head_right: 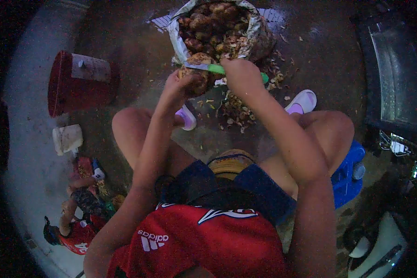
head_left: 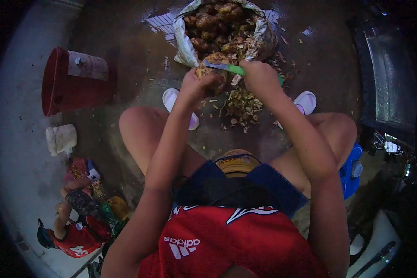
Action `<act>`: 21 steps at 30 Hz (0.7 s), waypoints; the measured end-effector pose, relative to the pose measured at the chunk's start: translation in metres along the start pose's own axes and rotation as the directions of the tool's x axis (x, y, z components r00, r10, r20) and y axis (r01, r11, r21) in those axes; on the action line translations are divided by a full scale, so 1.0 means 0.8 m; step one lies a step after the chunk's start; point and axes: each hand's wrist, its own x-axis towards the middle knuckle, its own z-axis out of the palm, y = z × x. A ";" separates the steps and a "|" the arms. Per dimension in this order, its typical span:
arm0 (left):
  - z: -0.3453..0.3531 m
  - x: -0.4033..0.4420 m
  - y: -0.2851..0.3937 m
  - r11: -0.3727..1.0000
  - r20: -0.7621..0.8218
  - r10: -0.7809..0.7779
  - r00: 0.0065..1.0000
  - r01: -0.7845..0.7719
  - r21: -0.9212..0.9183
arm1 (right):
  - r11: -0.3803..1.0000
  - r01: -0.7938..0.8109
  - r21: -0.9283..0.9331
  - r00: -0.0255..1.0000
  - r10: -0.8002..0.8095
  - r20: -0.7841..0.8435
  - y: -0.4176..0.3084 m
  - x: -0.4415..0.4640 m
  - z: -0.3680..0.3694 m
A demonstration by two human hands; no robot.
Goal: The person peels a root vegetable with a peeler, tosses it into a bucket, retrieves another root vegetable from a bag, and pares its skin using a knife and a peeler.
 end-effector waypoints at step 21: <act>-0.026 0.006 -0.002 1.000 -0.039 0.003 0.999 -0.002 0.031 | 0.973 -0.219 0.070 0.970 0.210 0.124 0.037 0.005 -0.010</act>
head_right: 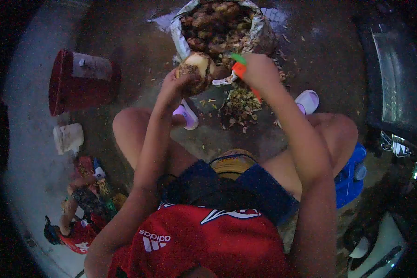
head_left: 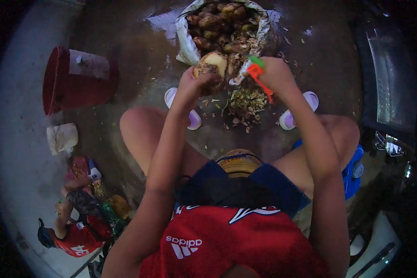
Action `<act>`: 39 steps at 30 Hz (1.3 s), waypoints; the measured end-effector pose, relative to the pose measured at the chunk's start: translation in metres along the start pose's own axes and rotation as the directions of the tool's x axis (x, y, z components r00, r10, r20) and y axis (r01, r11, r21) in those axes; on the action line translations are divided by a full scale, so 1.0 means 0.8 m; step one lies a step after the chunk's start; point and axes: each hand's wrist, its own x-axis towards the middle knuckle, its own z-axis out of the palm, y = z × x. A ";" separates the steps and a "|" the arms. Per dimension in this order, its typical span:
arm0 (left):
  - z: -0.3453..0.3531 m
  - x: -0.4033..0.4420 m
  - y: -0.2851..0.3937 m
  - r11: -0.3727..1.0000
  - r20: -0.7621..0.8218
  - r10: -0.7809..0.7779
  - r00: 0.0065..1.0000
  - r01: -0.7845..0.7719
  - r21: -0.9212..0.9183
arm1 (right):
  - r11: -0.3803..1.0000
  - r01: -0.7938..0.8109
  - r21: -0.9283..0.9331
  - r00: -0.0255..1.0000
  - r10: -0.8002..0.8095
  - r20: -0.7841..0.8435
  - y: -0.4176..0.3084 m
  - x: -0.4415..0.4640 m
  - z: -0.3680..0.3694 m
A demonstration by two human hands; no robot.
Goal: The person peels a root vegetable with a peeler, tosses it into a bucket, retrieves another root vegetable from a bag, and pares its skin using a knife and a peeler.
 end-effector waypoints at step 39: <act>0.027 -0.032 0.026 0.964 0.172 0.194 0.966 -0.154 -0.218 | 0.981 0.192 0.019 0.975 -0.188 -0.114 -0.039 -0.029 -0.014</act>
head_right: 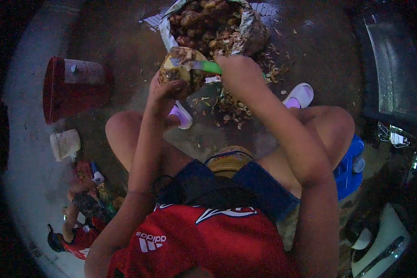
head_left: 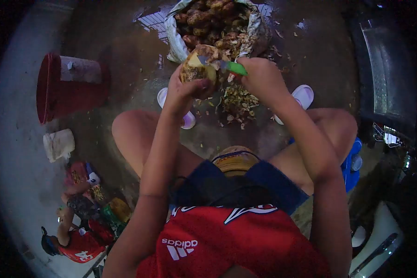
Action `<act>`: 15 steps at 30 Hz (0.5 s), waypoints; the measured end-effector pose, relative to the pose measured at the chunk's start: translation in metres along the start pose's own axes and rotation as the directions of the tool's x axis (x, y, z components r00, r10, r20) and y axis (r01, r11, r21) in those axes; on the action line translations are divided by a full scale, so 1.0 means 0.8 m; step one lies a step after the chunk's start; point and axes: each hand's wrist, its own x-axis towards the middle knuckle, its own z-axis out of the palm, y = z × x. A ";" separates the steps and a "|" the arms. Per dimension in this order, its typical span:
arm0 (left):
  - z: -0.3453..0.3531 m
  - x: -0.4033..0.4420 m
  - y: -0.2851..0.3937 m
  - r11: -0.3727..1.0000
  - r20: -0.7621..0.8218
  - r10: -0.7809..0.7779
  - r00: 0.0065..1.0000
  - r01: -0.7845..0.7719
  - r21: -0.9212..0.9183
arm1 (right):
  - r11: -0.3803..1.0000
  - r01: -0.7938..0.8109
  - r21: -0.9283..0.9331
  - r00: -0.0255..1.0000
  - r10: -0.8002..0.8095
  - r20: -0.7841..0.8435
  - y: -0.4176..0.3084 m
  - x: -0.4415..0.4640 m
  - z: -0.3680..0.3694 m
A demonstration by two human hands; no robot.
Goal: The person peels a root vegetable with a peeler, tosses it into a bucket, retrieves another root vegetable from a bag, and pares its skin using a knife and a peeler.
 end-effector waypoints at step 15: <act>-0.013 -0.003 0.009 0.994 0.069 -0.063 0.996 0.056 0.089 | 0.965 -0.231 0.126 0.973 0.230 0.024 0.064 0.027 0.007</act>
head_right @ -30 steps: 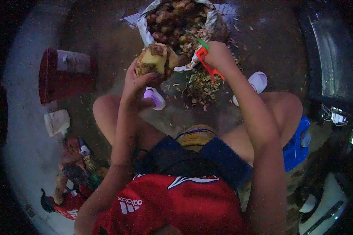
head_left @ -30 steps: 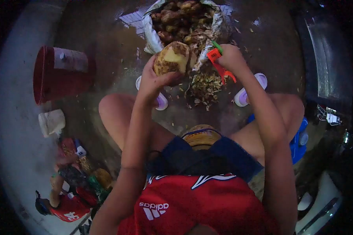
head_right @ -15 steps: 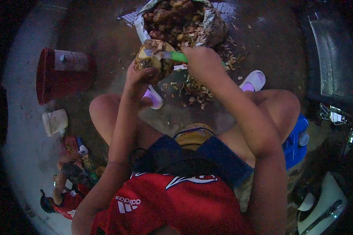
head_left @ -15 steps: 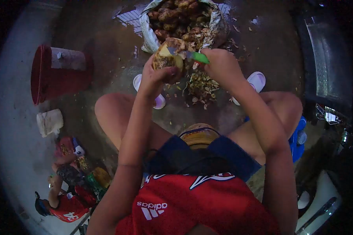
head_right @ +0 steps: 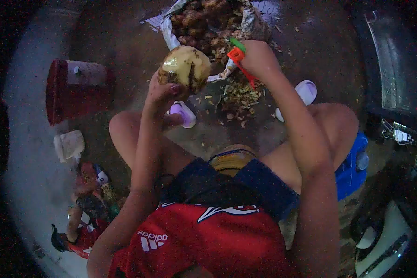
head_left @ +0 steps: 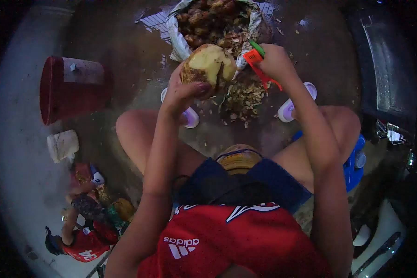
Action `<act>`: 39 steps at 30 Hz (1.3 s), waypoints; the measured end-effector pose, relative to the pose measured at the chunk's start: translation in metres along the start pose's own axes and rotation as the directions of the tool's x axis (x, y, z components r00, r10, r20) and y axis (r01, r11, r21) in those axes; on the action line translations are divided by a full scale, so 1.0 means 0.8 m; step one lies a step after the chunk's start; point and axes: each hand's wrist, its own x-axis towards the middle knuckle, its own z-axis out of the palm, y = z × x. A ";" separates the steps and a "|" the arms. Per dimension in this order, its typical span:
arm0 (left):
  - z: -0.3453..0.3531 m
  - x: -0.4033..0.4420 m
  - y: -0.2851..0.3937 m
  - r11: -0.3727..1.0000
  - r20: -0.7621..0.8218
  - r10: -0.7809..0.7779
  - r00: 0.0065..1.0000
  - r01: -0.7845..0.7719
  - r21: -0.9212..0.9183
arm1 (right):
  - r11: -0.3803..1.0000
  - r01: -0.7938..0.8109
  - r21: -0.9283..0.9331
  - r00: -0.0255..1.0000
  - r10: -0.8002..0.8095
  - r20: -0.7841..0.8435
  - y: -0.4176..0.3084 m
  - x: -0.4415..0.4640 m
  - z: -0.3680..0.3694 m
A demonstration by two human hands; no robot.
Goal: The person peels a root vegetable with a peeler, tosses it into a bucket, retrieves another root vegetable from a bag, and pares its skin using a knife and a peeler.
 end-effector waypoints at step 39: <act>-0.004 0.001 0.001 1.000 0.132 0.014 0.991 -0.010 -0.026 | 0.996 0.007 -0.083 1.000 -0.006 0.004 -0.006 -0.016 -0.035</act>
